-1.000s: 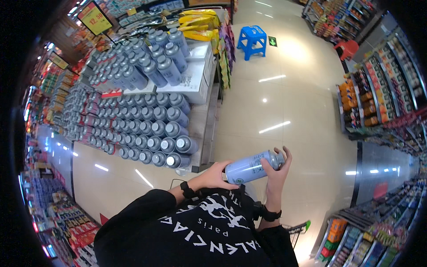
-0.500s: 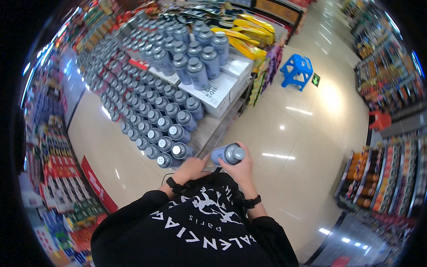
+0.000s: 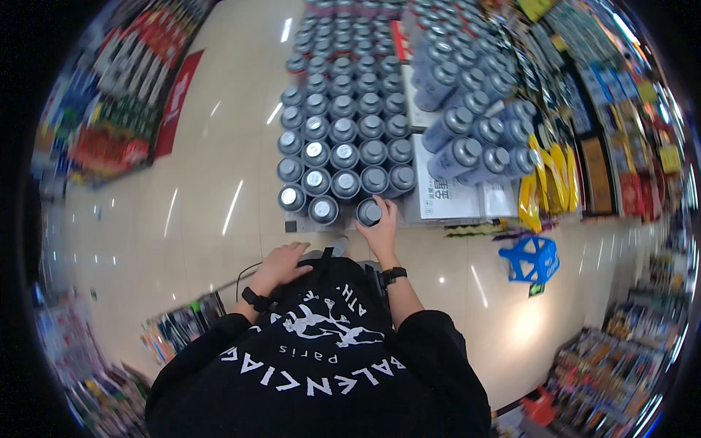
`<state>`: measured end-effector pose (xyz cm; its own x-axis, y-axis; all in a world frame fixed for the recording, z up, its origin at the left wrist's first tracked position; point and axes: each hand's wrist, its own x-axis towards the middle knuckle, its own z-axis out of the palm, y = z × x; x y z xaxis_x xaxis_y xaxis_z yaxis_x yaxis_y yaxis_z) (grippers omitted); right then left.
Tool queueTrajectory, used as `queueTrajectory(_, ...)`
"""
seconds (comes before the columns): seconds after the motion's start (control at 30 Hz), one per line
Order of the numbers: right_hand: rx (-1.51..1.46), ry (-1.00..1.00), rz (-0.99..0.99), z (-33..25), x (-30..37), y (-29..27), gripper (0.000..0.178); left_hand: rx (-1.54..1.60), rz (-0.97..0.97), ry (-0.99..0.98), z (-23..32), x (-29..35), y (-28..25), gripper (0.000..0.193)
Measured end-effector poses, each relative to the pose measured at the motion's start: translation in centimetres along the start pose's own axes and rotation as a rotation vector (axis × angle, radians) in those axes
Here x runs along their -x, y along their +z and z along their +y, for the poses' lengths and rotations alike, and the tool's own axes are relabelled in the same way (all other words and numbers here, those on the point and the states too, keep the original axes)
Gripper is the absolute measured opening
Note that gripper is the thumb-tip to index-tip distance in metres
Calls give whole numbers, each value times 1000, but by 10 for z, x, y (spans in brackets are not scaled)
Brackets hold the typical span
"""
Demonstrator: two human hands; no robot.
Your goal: Select various grocery items including canisters and snacks from supermarket shelves and place them into a shopping cart.
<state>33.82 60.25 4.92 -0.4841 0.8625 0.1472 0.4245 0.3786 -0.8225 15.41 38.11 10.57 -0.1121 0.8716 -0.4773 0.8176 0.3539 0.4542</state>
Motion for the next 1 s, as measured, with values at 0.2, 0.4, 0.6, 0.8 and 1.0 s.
queueTrajectory(0.2,-69,-109,-111,11,-7,5,93,223,318,-331,37,74,49,67)
queueTrajectory(0.4,17,-163,-24,30,12,9,97,337,556,-687,84,158,128,69)
queueTrajectory(0.6,-131,-115,0,44,67,-17,79,440,754,-1096,85,246,207,76)
queueTrajectory(0.8,-74,-315,-86,25,112,-9,67,372,1022,-1457,26,342,276,79)
queueTrajectory(1.0,-95,-414,-205,-27,170,21,58,391,998,-1550,-56,379,370,87)
